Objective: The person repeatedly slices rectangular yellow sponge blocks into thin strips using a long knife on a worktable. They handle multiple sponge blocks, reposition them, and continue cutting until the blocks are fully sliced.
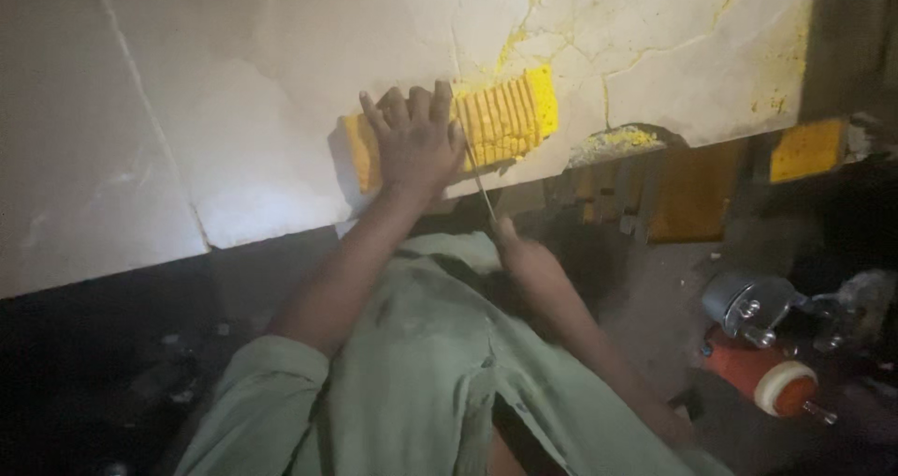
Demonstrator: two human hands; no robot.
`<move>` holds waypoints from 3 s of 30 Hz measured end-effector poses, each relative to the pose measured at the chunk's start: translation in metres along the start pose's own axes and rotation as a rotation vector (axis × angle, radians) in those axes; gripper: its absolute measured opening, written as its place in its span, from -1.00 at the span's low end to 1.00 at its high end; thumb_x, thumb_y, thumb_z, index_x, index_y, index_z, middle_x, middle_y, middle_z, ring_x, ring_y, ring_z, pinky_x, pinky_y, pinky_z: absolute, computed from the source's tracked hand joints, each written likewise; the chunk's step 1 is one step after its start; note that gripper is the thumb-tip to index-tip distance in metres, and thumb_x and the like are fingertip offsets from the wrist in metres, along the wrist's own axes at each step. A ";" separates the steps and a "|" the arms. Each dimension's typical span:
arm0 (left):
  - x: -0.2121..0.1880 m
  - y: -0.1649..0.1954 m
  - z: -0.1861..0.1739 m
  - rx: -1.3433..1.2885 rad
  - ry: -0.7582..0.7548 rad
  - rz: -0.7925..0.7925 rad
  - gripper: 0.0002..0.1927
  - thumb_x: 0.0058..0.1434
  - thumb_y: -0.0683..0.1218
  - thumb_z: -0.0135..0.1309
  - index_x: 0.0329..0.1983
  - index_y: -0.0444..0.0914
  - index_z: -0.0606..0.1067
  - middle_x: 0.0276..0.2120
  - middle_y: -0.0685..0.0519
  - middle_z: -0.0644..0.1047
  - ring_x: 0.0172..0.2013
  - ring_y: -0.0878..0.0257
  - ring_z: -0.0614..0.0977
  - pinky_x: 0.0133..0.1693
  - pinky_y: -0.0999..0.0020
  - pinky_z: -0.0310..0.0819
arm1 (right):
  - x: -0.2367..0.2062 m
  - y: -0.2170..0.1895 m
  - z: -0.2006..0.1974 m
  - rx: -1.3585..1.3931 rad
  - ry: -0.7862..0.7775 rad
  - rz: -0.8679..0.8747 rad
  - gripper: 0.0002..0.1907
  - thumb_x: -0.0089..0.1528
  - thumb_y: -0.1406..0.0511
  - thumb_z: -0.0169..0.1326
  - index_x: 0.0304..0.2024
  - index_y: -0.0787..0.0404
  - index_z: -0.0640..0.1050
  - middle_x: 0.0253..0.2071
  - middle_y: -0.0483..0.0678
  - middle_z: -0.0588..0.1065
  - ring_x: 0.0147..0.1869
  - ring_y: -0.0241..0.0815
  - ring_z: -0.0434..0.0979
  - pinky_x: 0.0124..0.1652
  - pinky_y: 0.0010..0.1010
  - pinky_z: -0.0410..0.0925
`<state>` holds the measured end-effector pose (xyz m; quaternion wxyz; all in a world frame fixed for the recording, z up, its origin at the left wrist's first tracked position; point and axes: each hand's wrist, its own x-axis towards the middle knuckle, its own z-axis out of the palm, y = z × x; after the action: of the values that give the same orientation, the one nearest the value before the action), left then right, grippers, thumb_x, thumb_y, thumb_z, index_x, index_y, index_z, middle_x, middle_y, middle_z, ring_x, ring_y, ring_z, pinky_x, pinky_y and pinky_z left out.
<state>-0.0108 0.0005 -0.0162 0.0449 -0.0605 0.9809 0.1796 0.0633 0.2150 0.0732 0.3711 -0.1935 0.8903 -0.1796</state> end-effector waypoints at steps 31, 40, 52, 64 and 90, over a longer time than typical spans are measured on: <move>-0.012 -0.025 0.002 0.198 0.098 0.108 -0.28 0.40 0.10 -0.14 0.55 -0.31 0.12 0.40 -0.36 0.21 0.43 -0.28 0.19 0.33 -0.51 -0.27 | 0.124 -0.052 -0.027 0.076 0.126 0.054 -0.42 0.22 0.23 0.19 0.15 0.42 0.29 -0.17 0.38 0.56 -0.02 0.36 0.59 -0.09 0.05 0.44; -0.011 -0.026 -0.007 0.051 0.010 0.072 -0.36 0.37 0.10 -0.10 0.42 -0.33 0.24 0.09 -0.22 0.36 0.27 -0.27 0.31 0.23 -0.70 -0.25 | -0.010 -0.021 -0.005 -0.025 -0.211 0.089 -0.15 0.15 0.22 0.22 0.34 0.34 0.08 -0.17 0.34 0.54 0.00 0.34 0.57 -0.06 -0.01 0.41; -0.012 -0.032 0.006 0.172 0.140 0.099 -0.28 0.42 0.11 -0.20 0.53 -0.36 0.11 0.39 -0.37 0.23 0.45 -0.28 0.14 0.32 -0.53 -0.29 | 0.129 -0.049 -0.021 -0.042 0.081 0.036 -0.31 0.13 0.39 0.08 0.27 0.44 0.17 -0.20 0.37 0.55 -0.03 0.37 0.58 -0.09 0.04 0.43; -0.013 -0.036 -0.002 0.003 -0.033 0.034 -0.31 0.37 0.11 -0.10 0.47 -0.35 0.18 0.25 -0.24 0.30 0.37 -0.26 0.22 0.25 -0.72 -0.29 | 0.032 -0.020 0.027 0.285 -0.040 0.254 -0.35 0.20 0.21 0.21 0.19 0.34 0.21 -0.11 0.36 0.54 -0.02 0.35 0.59 -0.10 0.00 0.45; -0.022 -0.047 0.003 -0.054 0.110 0.050 -0.25 0.28 0.09 -0.12 0.48 -0.33 0.13 0.38 -0.38 0.16 0.41 -0.31 0.06 0.24 -0.66 -0.29 | 0.097 -0.040 0.028 0.095 -0.075 0.183 -0.39 0.33 0.16 -0.09 0.33 0.38 0.24 -0.08 0.29 0.56 0.00 0.29 0.58 -0.08 -0.03 0.40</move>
<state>0.0178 -0.0401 -0.0333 -0.0150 -0.0470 0.9779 0.2034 0.0292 0.1298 0.0163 0.4277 -0.1000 0.8802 -0.1798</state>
